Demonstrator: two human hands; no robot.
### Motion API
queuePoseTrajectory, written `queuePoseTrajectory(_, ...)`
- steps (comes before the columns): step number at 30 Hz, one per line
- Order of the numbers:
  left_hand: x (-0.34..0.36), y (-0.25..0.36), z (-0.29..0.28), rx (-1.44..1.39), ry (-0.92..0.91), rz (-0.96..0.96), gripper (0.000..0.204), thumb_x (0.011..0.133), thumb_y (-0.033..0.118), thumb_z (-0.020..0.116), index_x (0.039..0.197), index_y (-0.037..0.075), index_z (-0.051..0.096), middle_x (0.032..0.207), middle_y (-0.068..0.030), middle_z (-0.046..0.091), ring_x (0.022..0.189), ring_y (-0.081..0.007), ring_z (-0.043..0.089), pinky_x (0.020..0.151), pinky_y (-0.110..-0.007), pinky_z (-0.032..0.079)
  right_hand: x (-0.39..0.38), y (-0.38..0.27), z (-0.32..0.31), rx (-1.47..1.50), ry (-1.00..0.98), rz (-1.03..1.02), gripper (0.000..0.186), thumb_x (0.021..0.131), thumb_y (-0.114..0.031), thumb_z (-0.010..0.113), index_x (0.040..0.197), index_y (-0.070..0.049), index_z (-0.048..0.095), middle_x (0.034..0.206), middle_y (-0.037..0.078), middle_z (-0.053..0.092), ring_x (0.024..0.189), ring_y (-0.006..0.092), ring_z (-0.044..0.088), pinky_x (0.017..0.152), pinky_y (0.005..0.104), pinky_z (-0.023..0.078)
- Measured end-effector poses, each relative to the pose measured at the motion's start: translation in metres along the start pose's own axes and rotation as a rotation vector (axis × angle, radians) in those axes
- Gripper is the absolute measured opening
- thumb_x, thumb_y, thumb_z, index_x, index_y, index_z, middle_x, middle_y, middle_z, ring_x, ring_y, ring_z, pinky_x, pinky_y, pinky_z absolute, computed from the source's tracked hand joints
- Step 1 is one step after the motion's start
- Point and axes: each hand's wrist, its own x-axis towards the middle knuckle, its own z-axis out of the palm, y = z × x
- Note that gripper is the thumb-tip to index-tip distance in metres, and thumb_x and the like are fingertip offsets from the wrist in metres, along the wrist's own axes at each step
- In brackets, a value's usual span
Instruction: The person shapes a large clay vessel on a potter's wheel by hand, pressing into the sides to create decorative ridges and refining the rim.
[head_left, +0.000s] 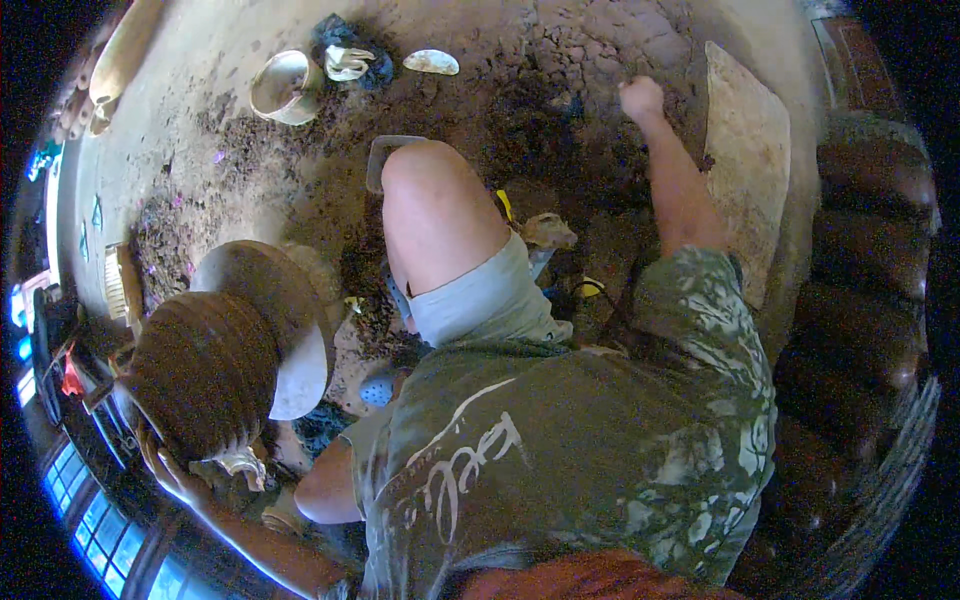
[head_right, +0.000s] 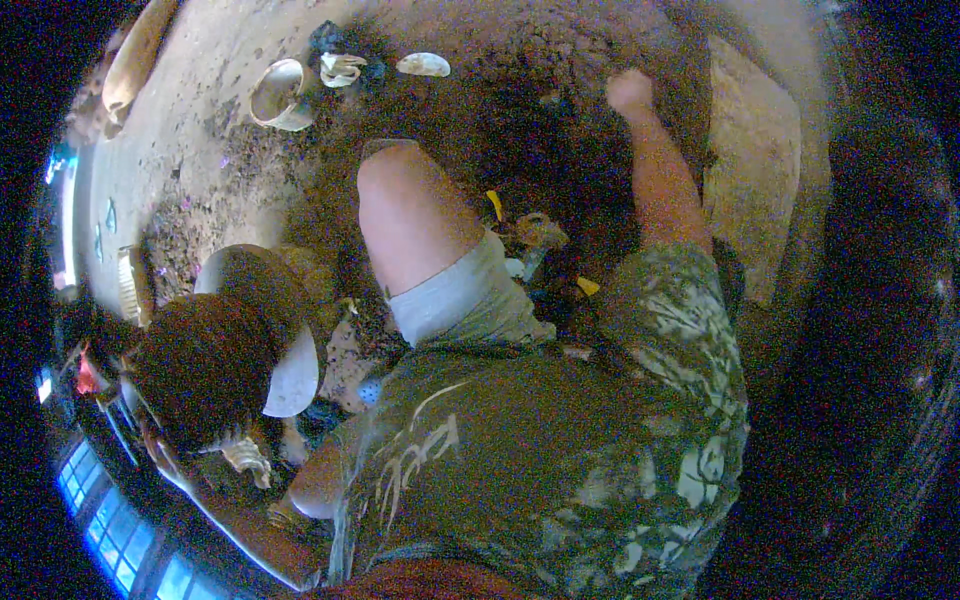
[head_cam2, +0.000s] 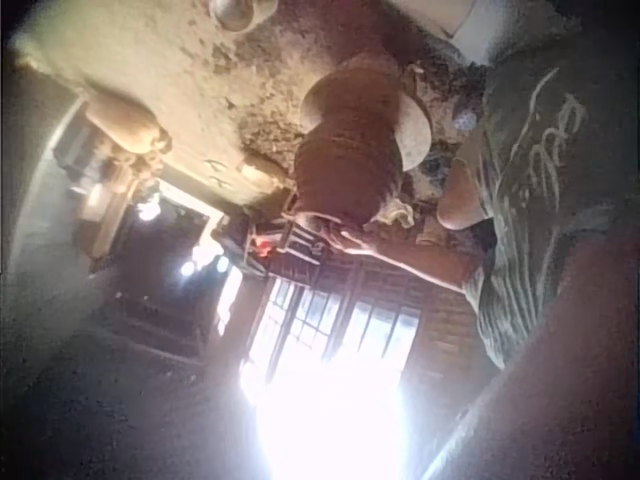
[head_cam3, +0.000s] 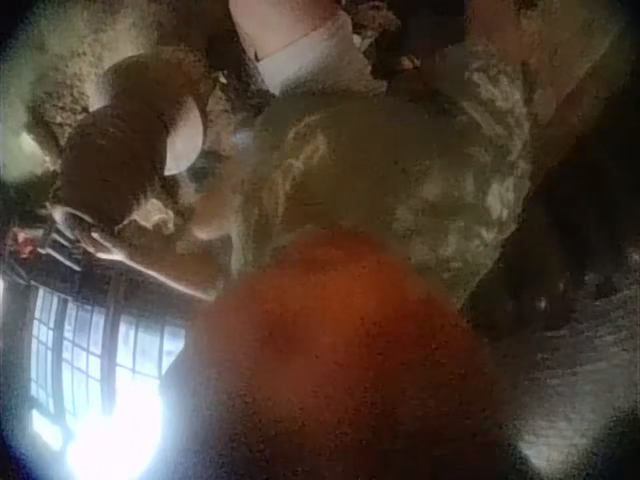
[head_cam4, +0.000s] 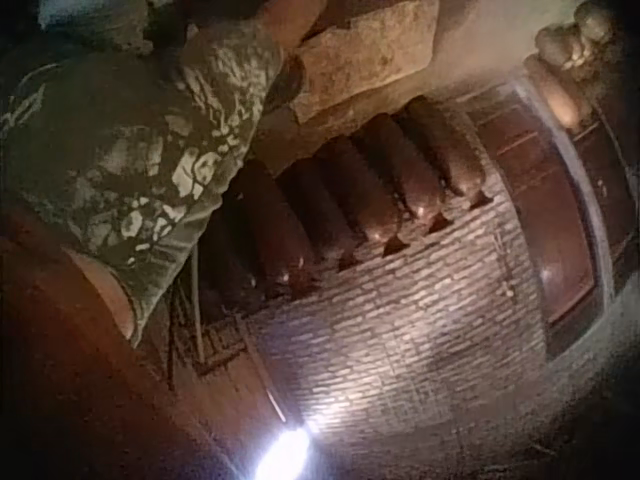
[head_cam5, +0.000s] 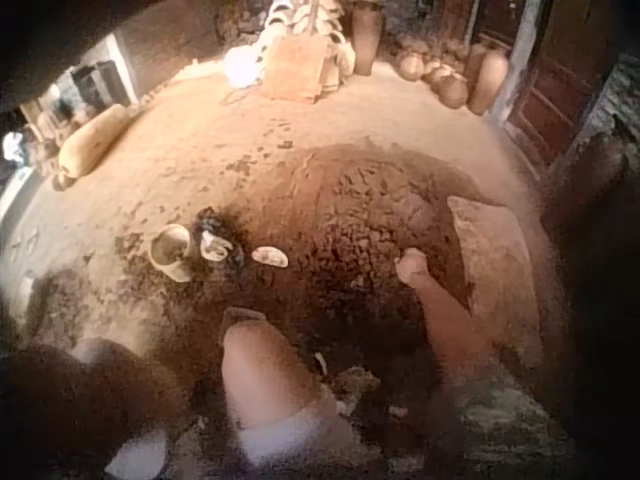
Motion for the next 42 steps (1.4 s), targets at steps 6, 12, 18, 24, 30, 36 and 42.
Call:
queuePoseTrajectory(6,-0.015,-0.002,-0.001,-0.010,0.011,-0.028,0.051,0.103,0.030,0.063,0.145,0.002,0.055,0.153,-0.0203,0.049,0.141,-0.0315,0.047,0.121,-0.040,0.034,0.019,-0.037,-0.047,0.046,-0.093,0.174,0.027,0.091,-0.025,0.060,0.096,-0.008,0.080,0.094,0.017,0.077,0.095,0.0366,0.075,0.084,0.0500,0.061)
queuePoseTrajectory(12,0.001,-0.002,0.002,0.002,0.005,-0.020,0.050,0.103,0.029,0.063,0.144,0.002,0.055,0.153,-0.0201,0.050,0.141,-0.0313,0.047,0.121,-0.040,0.034,-0.007,-0.025,-0.065,-0.010,-0.213,-0.065,0.030,0.093,-0.025,0.060,0.100,-0.001,0.076,0.107,0.025,0.074,0.101,0.0431,0.072,0.090,0.0503,0.058)
queuePoseTrajectory(18,0.015,0.004,0.012,-0.003,-0.012,-0.007,0.050,0.103,0.029,0.063,0.144,0.002,0.056,0.153,-0.0200,0.050,0.141,-0.0311,0.048,0.121,-0.040,0.034,-0.033,0.006,0.005,-0.070,-0.420,-0.317,0.034,0.099,-0.029,0.054,0.107,-0.002,0.072,0.105,0.023,0.073,0.099,0.0432,0.071,0.090,0.0527,0.056)
queuePoseTrajectory(24,0.007,0.005,0.004,0.021,-0.007,-0.022,0.049,0.103,0.028,0.063,0.144,0.002,0.056,0.153,-0.0198,0.051,0.141,-0.0310,0.048,0.121,-0.040,0.034,-0.042,0.031,-0.069,0.278,-0.108,0.333,0.039,0.096,-0.042,0.060,0.124,-0.017,0.071,0.115,0.023,0.072,0.106,0.0422,0.070,0.091,0.0510,0.056)
queuePoseTrajectory(30,0.010,0.005,0.000,0.040,-0.019,-0.019,0.049,0.103,0.028,0.063,0.144,0.002,0.056,0.152,-0.0197,0.051,0.141,-0.0308,0.048,0.121,-0.040,0.034,-0.020,0.099,-0.047,-0.006,-0.290,0.354,0.040,0.095,-0.040,0.060,0.115,-0.009,0.075,0.112,0.022,0.074,0.105,0.0410,0.071,0.089,0.0502,0.058)
queuePoseTrajectory(36,0.004,-0.005,-0.009,0.062,-0.032,-0.039,0.048,0.103,0.027,0.063,0.143,0.002,0.056,0.152,-0.0196,0.051,0.140,-0.0306,0.048,0.121,-0.040,0.034,0.016,0.147,0.032,-0.232,-0.402,0.078,0.037,0.095,-0.035,0.060,0.108,-0.004,0.076,0.111,0.021,0.075,0.107,0.0384,0.072,0.088,0.0483,0.059)
queuePoseTrajectory(42,0.004,-0.006,-0.009,0.069,-0.018,-0.034,0.048,0.103,0.026,0.063,0.143,0.002,0.057,0.152,-0.0194,0.052,0.140,-0.0304,0.048,0.121,-0.040,0.034,0.027,0.141,0.020,-0.216,-0.351,0.044,0.039,0.095,-0.035,0.060,0.109,-0.002,0.075,0.112,0.021,0.074,0.108,0.0390,0.071,0.090,0.0498,0.058)
